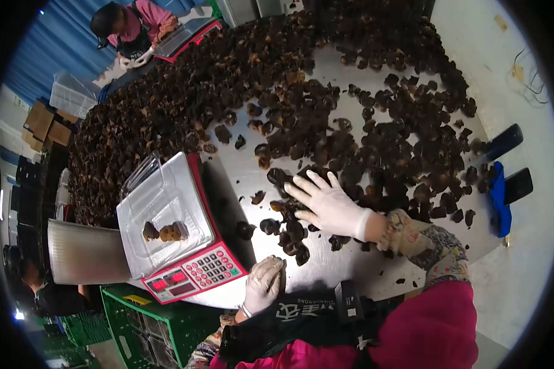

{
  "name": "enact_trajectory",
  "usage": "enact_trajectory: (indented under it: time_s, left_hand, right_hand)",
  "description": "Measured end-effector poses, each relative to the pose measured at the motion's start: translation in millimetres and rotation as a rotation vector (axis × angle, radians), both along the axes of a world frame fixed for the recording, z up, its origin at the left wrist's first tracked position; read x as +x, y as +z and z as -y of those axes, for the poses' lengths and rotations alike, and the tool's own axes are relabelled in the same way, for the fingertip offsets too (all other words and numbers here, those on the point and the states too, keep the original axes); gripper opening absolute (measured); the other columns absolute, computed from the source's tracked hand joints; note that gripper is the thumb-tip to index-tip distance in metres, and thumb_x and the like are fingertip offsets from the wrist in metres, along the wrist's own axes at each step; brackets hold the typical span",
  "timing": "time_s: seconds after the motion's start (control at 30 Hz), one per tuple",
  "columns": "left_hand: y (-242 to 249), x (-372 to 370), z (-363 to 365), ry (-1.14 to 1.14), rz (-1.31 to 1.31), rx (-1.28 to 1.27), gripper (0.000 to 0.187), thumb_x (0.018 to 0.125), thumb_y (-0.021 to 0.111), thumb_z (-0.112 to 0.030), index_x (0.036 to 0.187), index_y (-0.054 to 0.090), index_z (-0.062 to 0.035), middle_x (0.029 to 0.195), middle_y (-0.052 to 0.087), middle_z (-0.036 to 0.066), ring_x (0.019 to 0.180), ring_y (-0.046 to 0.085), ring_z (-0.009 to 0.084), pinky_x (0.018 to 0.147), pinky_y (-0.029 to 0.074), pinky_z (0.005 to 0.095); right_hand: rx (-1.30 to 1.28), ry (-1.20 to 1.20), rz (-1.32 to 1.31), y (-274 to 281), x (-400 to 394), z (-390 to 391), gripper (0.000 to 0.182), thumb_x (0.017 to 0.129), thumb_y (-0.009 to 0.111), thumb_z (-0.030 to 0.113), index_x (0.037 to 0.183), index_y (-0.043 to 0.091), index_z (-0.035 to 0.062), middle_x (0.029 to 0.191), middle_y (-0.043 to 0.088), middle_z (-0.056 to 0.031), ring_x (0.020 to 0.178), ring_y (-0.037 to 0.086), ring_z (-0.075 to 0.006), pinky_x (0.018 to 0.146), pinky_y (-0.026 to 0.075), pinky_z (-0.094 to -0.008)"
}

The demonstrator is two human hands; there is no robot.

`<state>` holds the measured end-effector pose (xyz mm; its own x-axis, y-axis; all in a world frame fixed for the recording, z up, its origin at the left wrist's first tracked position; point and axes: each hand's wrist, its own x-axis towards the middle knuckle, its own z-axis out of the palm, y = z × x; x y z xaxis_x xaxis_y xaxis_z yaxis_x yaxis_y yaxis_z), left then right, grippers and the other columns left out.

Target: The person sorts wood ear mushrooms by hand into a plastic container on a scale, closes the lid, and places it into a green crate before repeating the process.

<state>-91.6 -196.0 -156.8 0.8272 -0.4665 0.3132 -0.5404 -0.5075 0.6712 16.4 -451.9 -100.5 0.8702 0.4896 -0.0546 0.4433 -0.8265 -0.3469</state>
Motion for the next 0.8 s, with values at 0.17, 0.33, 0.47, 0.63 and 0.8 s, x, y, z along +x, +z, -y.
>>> enact_trajectory:
  time_s: [0.17, 0.33, 0.47, 0.63, 0.8]
  left_hand:
    - [0, -1, 0, 0.003, 0.017, 0.014, 0.037, 0.076, 0.064, 0.003, 0.112, 0.061, -0.0039, 0.106, 0.062, 0.014, 0.104, 0.06, 0.0344, 0.088, 0.047, 0.0425]
    - [-1, -2, 0, 0.015, 0.02, -0.02, 0.036, 0.077, 0.064, 0.0, 0.112, 0.061, -0.0044, 0.105, 0.061, 0.013, 0.104, 0.059, 0.0337, 0.088, 0.048, 0.042]
    - [1, -9, 4, 0.181, -0.054, -0.158, 0.036, 0.08, 0.067, -0.001, 0.115, 0.059, -0.0045, 0.102, 0.061, 0.014, 0.094, 0.061, 0.0299, 0.08, 0.05, 0.0368]
    - [35, 12, 47, 0.412, -0.164, -0.2, 0.044, 0.079, 0.073, -0.014, 0.119, 0.057, -0.0066, 0.1, 0.058, 0.012, 0.088, 0.06, 0.027, 0.072, 0.05, 0.0353]
    - [49, 39, 51, 0.325, 0.035, -0.107, 0.015, 0.08, 0.069, -0.006, 0.095, 0.066, -0.0055, 0.093, 0.058, 0.012, 0.081, 0.061, 0.0271, 0.069, 0.05, 0.0341]
  right_hand:
    - [-0.095, -0.12, 0.253, -7, -27, 26, 0.043, 0.09, 0.056, 0.034, 0.124, 0.057, 0.0078, 0.136, 0.049, -0.0106, 0.131, 0.038, -0.0287, 0.11, 0.02, -0.053]
    - [-0.012, -0.558, 0.577, -19, -11, 69, 0.029, 0.083, 0.064, 0.02, 0.104, 0.066, 0.0007, 0.118, 0.059, -0.0183, 0.111, 0.055, -0.0339, 0.094, 0.043, -0.0412]
    - [0.339, -0.408, 0.331, -5, -23, 36, 0.019, 0.081, 0.067, 0.018, 0.094, 0.069, 0.0037, 0.114, 0.061, -0.0115, 0.111, 0.055, -0.0295, 0.096, 0.042, -0.0386]
    - [0.336, -0.366, 0.258, -9, -29, -9, 0.023, 0.078, 0.071, 0.02, 0.097, 0.067, 0.0076, 0.128, 0.052, -0.0109, 0.123, 0.044, -0.0291, 0.102, 0.036, -0.0414]
    - [0.384, -0.247, 0.284, -5, -28, -15, 0.014, 0.076, 0.07, 0.011, 0.088, 0.063, 0.0057, 0.125, 0.05, -0.0135, 0.123, 0.042, -0.0315, 0.101, 0.037, -0.0408]
